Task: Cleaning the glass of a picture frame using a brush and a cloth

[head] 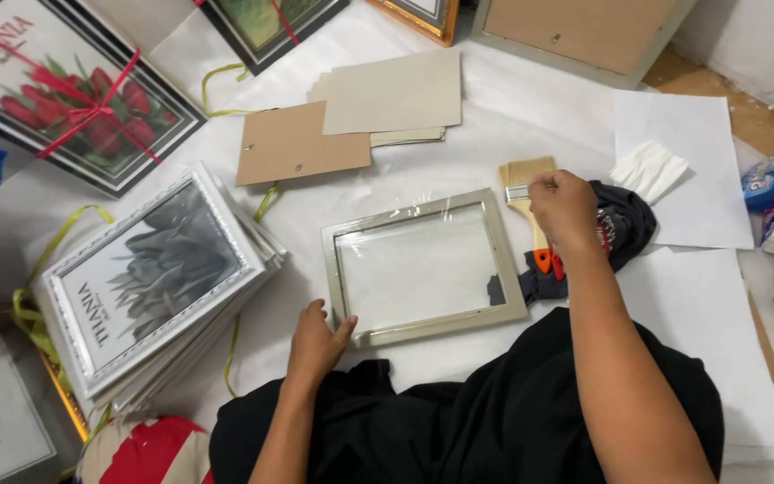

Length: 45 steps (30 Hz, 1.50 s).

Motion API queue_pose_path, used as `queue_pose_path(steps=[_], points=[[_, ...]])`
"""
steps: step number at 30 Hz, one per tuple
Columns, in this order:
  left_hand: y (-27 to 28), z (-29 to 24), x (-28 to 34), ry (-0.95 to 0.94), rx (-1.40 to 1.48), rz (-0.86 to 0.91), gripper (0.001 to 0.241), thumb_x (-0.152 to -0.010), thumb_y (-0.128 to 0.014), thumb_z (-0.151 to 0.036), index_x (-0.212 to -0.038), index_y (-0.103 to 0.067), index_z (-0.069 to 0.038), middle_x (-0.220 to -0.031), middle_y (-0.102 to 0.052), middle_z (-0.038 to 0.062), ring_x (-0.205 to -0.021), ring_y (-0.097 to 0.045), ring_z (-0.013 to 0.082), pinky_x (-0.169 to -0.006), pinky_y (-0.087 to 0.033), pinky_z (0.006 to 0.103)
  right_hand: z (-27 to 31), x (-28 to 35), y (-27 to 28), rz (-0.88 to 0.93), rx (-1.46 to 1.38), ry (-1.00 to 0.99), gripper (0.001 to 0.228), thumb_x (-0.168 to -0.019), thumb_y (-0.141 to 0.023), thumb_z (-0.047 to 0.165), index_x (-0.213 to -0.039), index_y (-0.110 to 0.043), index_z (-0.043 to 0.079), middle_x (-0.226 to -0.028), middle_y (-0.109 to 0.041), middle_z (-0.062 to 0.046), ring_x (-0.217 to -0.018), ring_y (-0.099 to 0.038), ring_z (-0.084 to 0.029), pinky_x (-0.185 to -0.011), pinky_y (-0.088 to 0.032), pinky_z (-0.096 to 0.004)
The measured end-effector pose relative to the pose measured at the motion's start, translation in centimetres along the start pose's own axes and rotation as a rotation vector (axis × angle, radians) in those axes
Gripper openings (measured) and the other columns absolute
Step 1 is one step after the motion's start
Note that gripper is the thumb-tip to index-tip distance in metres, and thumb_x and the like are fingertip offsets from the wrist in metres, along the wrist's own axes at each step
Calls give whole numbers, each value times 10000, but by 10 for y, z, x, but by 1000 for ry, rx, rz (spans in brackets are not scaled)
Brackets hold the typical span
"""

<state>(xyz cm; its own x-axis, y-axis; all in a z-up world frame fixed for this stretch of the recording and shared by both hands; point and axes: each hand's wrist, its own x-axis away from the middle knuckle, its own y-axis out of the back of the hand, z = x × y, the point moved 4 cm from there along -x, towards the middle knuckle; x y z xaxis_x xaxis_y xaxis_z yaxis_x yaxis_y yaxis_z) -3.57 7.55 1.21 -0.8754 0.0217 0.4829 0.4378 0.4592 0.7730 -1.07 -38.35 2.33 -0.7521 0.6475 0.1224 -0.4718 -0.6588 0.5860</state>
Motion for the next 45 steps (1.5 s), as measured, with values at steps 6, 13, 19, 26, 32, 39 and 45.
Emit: queue_pose_path(steps=[6, 13, 19, 26, 32, 39, 45], points=[[3, -60, -6, -256, -207, -144, 543, -944, -676, -460, -1291, -623, -46, -1178, -608, 163, -1132, -655, 381, -897, -564, 484, -27, 19, -25, 115, 192, -37, 349, -813, -655, 359, -1074, -787, 169, -799, -746, -39, -815, -738, -248, -668, -593, -383], [18, -112, -53, -492, -247, -324, 484, -965, -665, -218, -1407, -556, -55, -1325, -594, 213, -1171, -642, 397, -920, -545, 488, 18, 66, -27, 378, 337, -42, 454, -852, -606, 400, -1186, -772, 141, -1042, -796, -101, -1106, -710, -342, -918, -559, -449], [16, -162, -119, -585, -488, -291, 435, -1000, -617, -238, -1425, -578, -153, -1406, -621, 84, -1266, -605, 291, -976, -535, 435, 36, 52, -40, 489, 401, -50, 503, -869, -596, 377, -1242, -741, 73, -1092, -787, -176, -1138, -700, -388, -967, -548, -494], [-23, -195, -183, -568, -607, -195, 554, -988, -595, -259, -1510, -471, -123, -1507, -545, 92, -1340, -548, 283, -1074, -442, 468, 45, 44, -64, 607, 457, -39, 473, -909, -579, 355, -1265, -723, 80, -1086, -768, -212, -1117, -702, -422, -897, -558, -546], [-48, -190, -221, -635, -721, -284, 342, -948, -583, -160, -1283, -614, -100, -1153, -669, 86, -1074, -667, 274, -877, -502, 423, 54, 44, -61, 627, 386, -44, 494, -923, -569, 302, -1307, -673, 8, -990, -762, -250, -1014, -730, -432, -807, -576, -555], [-32, -191, -229, -669, -789, -347, 158, -918, -656, -212, -1039, -723, -135, -979, -710, 43, -953, -704, 229, -813, -528, 402, 61, 48, -48, 631, 340, -30, 499, -925, -555, 290, -1307, -658, -13, -976, -761, -264, -972, -747, -424, -753, -592, -532], [18, -212, -220, -656, -622, -468, 106, -859, -674, -233, -917, -720, -157, -847, -659, 31, -812, -687, 259, -735, -544, 425, 61, 48, -45, 618, 318, -29, 497, -924, -553, 270, -1309, -654, -28, -1016, -749, -281, -999, -733, -447, -774, -584, -551]])
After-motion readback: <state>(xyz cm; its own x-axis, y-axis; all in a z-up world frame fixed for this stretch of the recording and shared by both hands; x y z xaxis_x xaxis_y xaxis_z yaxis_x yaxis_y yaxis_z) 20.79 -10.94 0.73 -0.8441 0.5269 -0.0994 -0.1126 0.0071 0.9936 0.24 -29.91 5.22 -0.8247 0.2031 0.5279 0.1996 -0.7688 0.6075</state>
